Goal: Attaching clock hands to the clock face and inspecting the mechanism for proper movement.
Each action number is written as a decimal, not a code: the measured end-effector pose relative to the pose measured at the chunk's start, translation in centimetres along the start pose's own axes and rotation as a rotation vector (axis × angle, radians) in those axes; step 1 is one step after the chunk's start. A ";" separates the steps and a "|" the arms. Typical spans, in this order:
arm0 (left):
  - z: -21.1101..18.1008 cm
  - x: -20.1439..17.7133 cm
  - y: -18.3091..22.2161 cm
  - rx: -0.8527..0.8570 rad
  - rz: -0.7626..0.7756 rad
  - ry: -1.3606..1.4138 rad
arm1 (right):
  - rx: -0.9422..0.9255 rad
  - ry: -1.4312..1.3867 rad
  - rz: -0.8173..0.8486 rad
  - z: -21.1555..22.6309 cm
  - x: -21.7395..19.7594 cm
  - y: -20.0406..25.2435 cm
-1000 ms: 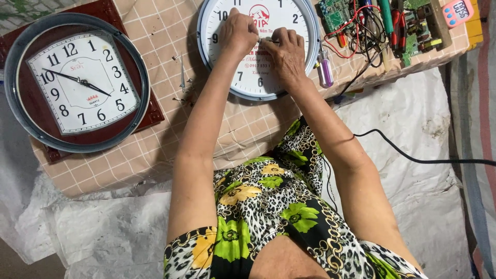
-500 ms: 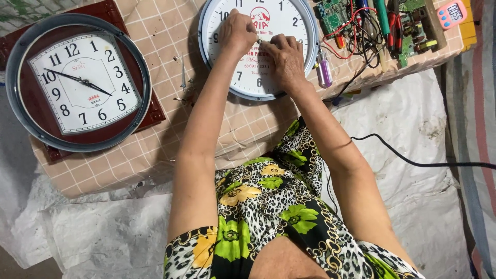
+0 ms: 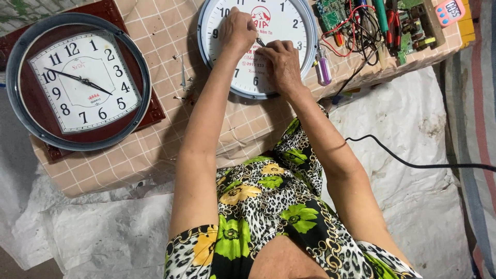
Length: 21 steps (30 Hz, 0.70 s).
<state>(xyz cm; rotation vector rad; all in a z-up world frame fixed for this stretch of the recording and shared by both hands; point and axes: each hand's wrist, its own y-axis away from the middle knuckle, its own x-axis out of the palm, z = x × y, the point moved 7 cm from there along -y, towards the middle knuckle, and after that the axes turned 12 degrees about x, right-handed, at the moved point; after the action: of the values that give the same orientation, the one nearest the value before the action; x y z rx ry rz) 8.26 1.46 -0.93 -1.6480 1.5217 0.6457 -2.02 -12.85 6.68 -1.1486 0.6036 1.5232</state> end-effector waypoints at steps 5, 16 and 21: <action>-0.5 -0.7 0.6 0.024 -0.052 0.000 | 0.074 0.067 -0.080 -1.3 0.0 -0.1; -0.3 -0.2 0.8 0.092 -0.056 -0.039 | 0.150 -0.216 0.045 -1.1 0.4 0.1; -1.5 -1.6 2.5 0.120 -0.010 0.084 | 0.140 -0.292 0.047 -1.5 -0.9 -1.2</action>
<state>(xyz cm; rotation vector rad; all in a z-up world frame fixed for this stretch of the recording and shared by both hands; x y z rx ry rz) 5.41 1.24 0.67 -1.6076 1.5792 0.4753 -0.45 -14.21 7.05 -0.7923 0.5313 1.6243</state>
